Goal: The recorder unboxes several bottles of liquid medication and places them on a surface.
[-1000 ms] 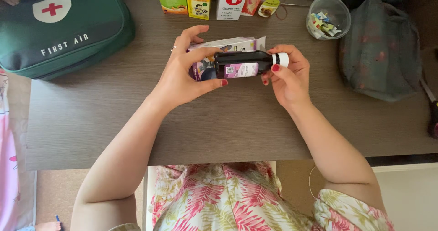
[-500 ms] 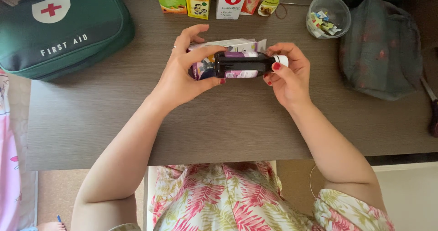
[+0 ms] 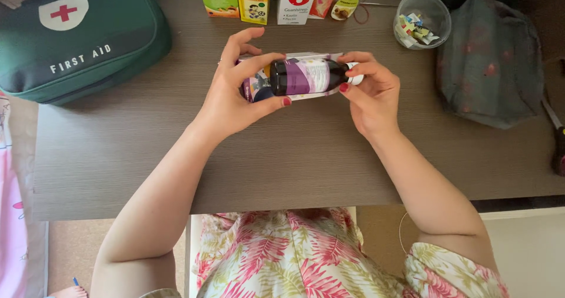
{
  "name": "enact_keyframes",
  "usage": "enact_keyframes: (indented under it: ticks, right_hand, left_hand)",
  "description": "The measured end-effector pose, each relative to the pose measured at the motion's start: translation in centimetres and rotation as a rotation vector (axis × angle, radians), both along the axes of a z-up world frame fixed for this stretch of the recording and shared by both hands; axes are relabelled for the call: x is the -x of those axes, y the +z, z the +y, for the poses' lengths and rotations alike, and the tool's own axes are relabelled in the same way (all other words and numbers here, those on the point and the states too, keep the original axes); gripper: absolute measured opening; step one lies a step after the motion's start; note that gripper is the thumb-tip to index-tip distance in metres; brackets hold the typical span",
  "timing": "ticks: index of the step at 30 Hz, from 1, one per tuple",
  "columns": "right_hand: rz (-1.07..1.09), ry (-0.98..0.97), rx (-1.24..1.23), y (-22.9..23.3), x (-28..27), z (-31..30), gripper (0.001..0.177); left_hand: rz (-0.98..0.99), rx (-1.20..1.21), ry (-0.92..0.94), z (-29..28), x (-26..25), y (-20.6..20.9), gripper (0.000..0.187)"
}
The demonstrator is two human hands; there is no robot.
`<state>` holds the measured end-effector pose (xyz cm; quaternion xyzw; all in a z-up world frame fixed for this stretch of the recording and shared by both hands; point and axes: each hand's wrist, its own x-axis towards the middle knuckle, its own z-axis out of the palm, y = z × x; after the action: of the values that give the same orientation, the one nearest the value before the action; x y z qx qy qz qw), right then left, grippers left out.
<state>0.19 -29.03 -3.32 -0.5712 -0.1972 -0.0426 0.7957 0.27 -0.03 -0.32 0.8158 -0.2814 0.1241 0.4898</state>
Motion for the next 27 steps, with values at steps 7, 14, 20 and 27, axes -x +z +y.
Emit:
enact_keyframes:
  ticks: [7,14,20,27]
  right_hand:
    - [-0.034,0.005,-0.003,-0.6,-0.2,-0.4,0.032]
    - [0.016,0.020,-0.076,-0.2,0.0,-0.3,0.034]
    - [0.114,0.041,-0.213,0.3,-0.3,-0.9,0.033]
    - [0.110,0.010,-0.141,1.0,-0.6,-1.4,0.038]
  left_hand:
    - [0.017,0.011,0.002,-0.2,0.0,-0.1,0.064]
    - [0.015,-0.017,-0.006,-0.2,0.2,0.2,0.062]
    - [-0.019,-0.058,-0.088,-1.0,0.9,0.8,0.057]
    - [0.030,-0.037,-0.149,-2.8,2.1,0.7,0.046]
